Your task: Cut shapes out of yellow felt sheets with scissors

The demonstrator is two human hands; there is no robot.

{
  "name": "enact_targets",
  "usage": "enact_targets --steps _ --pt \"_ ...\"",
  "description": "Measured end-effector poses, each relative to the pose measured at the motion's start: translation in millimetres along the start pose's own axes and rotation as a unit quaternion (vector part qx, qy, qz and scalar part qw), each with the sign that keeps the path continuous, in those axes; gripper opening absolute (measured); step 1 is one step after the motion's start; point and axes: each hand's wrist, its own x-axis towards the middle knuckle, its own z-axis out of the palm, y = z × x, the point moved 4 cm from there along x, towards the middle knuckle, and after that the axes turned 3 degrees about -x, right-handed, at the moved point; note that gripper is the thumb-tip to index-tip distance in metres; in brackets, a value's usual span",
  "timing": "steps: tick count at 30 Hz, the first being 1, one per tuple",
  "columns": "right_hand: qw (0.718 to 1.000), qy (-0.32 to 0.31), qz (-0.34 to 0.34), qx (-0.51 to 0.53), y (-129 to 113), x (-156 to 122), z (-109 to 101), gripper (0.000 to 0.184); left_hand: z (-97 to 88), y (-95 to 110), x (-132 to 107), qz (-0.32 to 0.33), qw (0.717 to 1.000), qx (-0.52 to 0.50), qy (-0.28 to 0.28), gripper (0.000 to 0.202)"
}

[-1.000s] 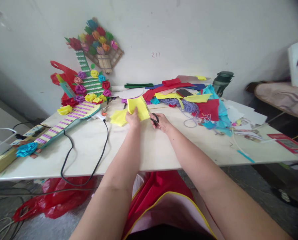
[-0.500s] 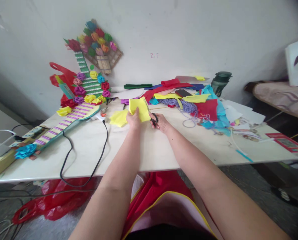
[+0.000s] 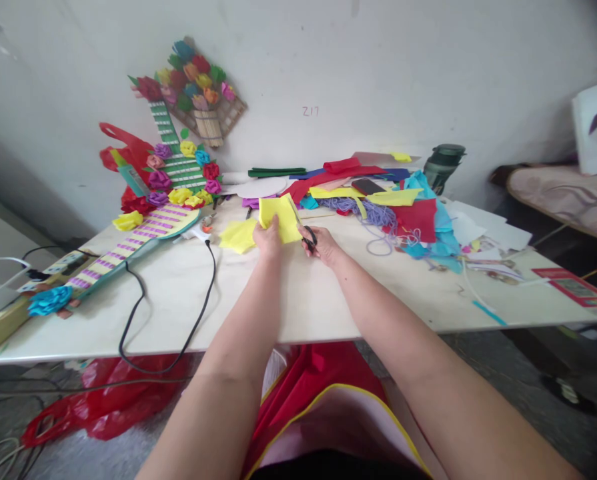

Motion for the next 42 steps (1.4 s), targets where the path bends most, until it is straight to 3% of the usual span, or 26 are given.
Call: enact_targets --steps 19,27,33,42 --pt "0.998 0.020 -0.035 -0.045 7 7 -2 0.041 0.5 12 -9 -0.021 1.000 -0.004 0.011 0.017" --pt "1.000 0.007 -0.002 0.001 0 1 0 0.035 0.6 5 -4 -0.015 1.000 -0.008 -0.014 0.020" --pt "1.000 0.023 0.017 0.009 -6 -4 -1 0.075 2.8 4 -5 -0.024 0.999 -0.029 -0.039 0.020" --pt "0.999 0.029 0.022 0.033 -12 -7 -1 0.071 4.4 4 -7 -0.035 0.997 -0.038 -0.048 0.022"
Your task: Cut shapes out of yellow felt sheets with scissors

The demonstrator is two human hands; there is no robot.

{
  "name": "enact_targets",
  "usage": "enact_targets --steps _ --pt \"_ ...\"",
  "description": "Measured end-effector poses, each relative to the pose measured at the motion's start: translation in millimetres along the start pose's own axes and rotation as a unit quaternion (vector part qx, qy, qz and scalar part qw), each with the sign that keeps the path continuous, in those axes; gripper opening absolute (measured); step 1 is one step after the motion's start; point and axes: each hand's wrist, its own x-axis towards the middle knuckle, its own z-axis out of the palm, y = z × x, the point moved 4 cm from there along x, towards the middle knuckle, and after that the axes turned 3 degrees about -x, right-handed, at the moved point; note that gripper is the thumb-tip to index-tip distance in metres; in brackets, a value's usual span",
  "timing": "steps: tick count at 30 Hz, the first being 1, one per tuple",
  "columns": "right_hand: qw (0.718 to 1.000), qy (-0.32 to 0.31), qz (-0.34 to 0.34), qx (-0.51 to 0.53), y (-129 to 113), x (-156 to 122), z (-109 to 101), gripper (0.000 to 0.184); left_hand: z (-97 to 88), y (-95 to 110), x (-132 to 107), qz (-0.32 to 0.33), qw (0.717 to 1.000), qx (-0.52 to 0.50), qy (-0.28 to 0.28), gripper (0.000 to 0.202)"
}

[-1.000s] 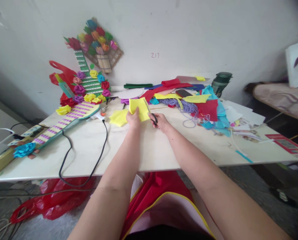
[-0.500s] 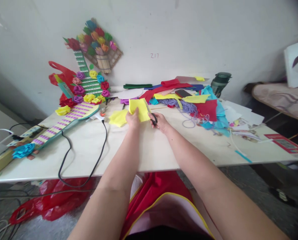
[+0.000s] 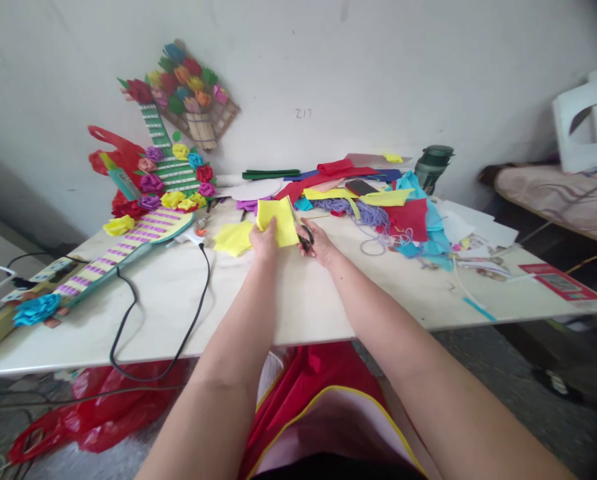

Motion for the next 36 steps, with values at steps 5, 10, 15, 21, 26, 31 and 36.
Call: enact_targets --steps 5,10,15,21,26,31,36 --pt "1.000 0.006 0.000 -0.007 -1 -1 0 0.068 0.7 1 -1 0.002 1.000 -0.011 -0.001 0.021" --pt "1.000 0.001 -0.010 -0.002 0 1 0 0.063 1.5 3 -4 -0.003 1.000 -0.015 -0.007 0.019" --pt "1.000 -0.006 -0.019 -0.005 1 2 0 0.059 1.5 6 -7 -0.009 1.000 -0.004 -0.005 0.023" --pt "1.000 -0.005 -0.027 0.000 3 5 -1 0.053 2.6 10 -11 -0.009 1.000 -0.011 -0.002 0.021" --pt "1.000 -0.007 -0.028 -0.007 5 6 -2 0.050 2.2 13 -13 -0.009 1.000 0.000 0.007 0.021" --pt "0.999 0.005 -0.031 -0.002 9 10 -4 0.045 2.0 13 -13 -0.014 1.000 0.008 0.013 0.020" --pt "0.999 0.010 -0.044 -0.002 11 14 -4 0.047 1.9 12 -11 -0.017 1.000 0.007 0.016 0.020"
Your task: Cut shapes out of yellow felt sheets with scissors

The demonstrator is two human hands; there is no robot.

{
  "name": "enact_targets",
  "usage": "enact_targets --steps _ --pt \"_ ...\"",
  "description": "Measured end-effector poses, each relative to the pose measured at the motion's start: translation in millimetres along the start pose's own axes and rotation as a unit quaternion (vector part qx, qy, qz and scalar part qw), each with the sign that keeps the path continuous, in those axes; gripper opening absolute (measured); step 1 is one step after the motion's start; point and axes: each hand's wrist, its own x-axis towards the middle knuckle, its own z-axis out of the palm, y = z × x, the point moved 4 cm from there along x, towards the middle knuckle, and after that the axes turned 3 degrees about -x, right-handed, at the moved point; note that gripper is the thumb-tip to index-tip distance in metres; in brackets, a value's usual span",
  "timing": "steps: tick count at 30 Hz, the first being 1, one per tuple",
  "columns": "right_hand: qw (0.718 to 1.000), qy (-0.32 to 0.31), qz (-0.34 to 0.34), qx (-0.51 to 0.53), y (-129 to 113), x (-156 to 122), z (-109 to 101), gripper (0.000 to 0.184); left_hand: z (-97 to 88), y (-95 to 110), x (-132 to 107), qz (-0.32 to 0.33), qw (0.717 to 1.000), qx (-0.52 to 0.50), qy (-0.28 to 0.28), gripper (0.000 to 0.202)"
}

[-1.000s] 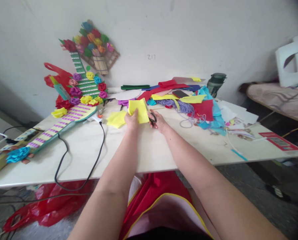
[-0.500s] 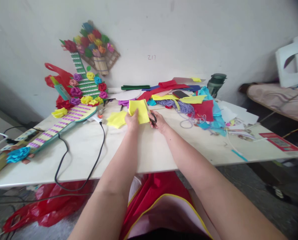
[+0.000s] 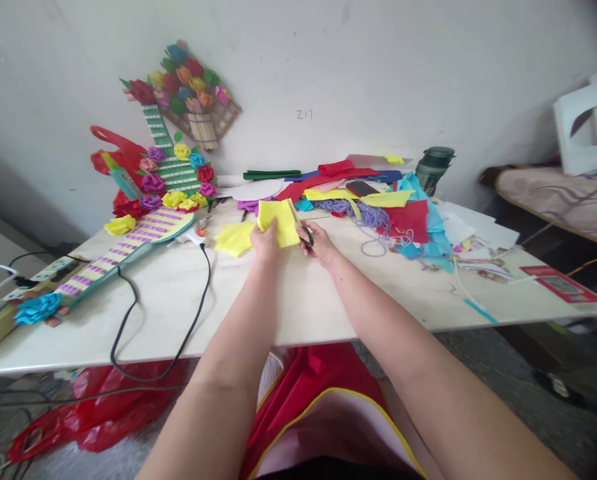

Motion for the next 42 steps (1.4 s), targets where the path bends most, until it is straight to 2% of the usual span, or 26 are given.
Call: enact_targets --steps 8,15,22,25,32,38,40,42 --pt "0.998 0.020 -0.011 -0.055 -3 -5 0 0.056 -0.6 -1 3 -0.007 1.000 0.013 0.008 0.022" --pt "0.999 -0.026 -0.026 -0.038 -8 -7 1 0.044 -0.3 -7 6 0.011 1.000 -0.014 -0.020 0.028" --pt "0.999 -0.033 -0.008 -0.035 -6 -5 -2 0.065 1.4 -5 2 -0.002 0.999 -0.012 -0.040 0.022" --pt "0.999 -0.023 0.001 -0.029 -8 -6 -4 0.067 1.9 -6 3 -0.006 0.999 -0.007 -0.047 0.022" --pt "0.997 -0.040 -0.017 -0.063 -12 -5 -8 0.052 -1.7 -7 10 0.000 1.000 -0.004 -0.031 0.023" --pt "0.994 -0.052 0.004 -0.099 -11 -5 -10 0.044 -5.7 -3 13 0.028 0.999 -0.010 -0.020 0.029" --pt "0.993 -0.034 0.004 -0.109 -12 -4 -13 0.039 -7.0 0 13 0.046 0.999 -0.005 -0.015 0.031" --pt "0.994 0.014 0.008 -0.109 -13 -1 -19 0.035 -8.7 2 15 0.065 0.998 0.003 -0.008 0.032"
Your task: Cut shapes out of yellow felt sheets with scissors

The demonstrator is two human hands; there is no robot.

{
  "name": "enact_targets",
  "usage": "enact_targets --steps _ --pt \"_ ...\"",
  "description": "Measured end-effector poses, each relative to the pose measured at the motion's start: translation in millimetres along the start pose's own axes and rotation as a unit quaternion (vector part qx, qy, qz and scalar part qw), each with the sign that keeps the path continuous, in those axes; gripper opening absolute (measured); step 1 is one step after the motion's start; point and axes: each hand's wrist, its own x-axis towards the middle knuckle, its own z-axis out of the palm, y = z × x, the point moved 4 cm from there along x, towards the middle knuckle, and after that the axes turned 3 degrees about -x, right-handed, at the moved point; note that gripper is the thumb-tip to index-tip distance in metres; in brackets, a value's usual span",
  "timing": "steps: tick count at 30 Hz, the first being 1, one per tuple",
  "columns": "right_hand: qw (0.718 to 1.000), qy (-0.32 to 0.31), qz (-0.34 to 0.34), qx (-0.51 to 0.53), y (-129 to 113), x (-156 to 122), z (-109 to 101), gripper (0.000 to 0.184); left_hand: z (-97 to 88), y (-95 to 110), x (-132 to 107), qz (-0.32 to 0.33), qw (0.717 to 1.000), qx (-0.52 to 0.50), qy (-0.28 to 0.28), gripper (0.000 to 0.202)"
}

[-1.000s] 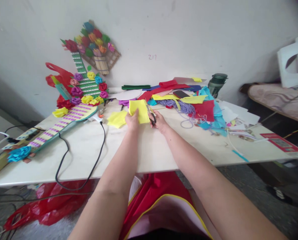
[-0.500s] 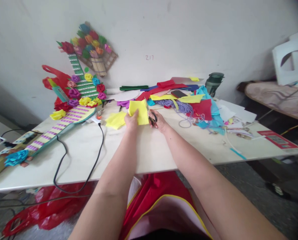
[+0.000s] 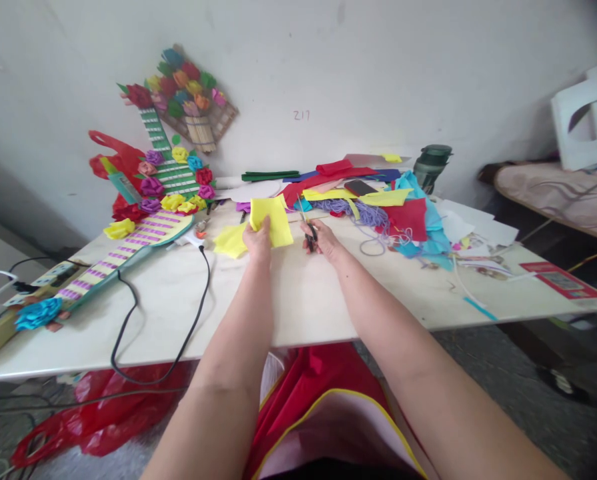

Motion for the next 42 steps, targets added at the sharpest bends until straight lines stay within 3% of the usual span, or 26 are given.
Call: enact_targets --steps 4,7,9,14,21,27,42 --pt "0.991 0.127 0.027 0.016 0 4 -17 0.030 -3.9 -2 8 0.021 0.999 0.028 0.010 0.033" --pt "0.985 0.167 0.026 0.027 0 5 -27 0.032 -5.7 -5 13 0.032 0.998 0.054 0.008 0.034" --pt "0.992 0.122 0.006 0.043 0 7 -28 0.034 -6.4 -5 14 0.034 0.997 0.066 0.006 0.033" --pt "0.993 -0.102 -0.034 0.057 1 3 -22 0.037 -9.6 -3 14 0.038 0.995 0.094 0.016 0.031" --pt "0.978 -0.205 0.000 0.044 4 -3 -24 0.036 -13.1 -5 19 0.032 0.994 0.104 0.019 0.032" --pt "0.977 -0.212 0.009 0.029 3 -5 -18 0.041 -5.9 -11 16 0.025 0.996 0.084 -0.017 0.032" --pt "0.993 -0.093 -0.014 0.065 10 6 2 0.036 9.3 -9 -6 -0.023 0.998 0.029 -0.048 0.030"
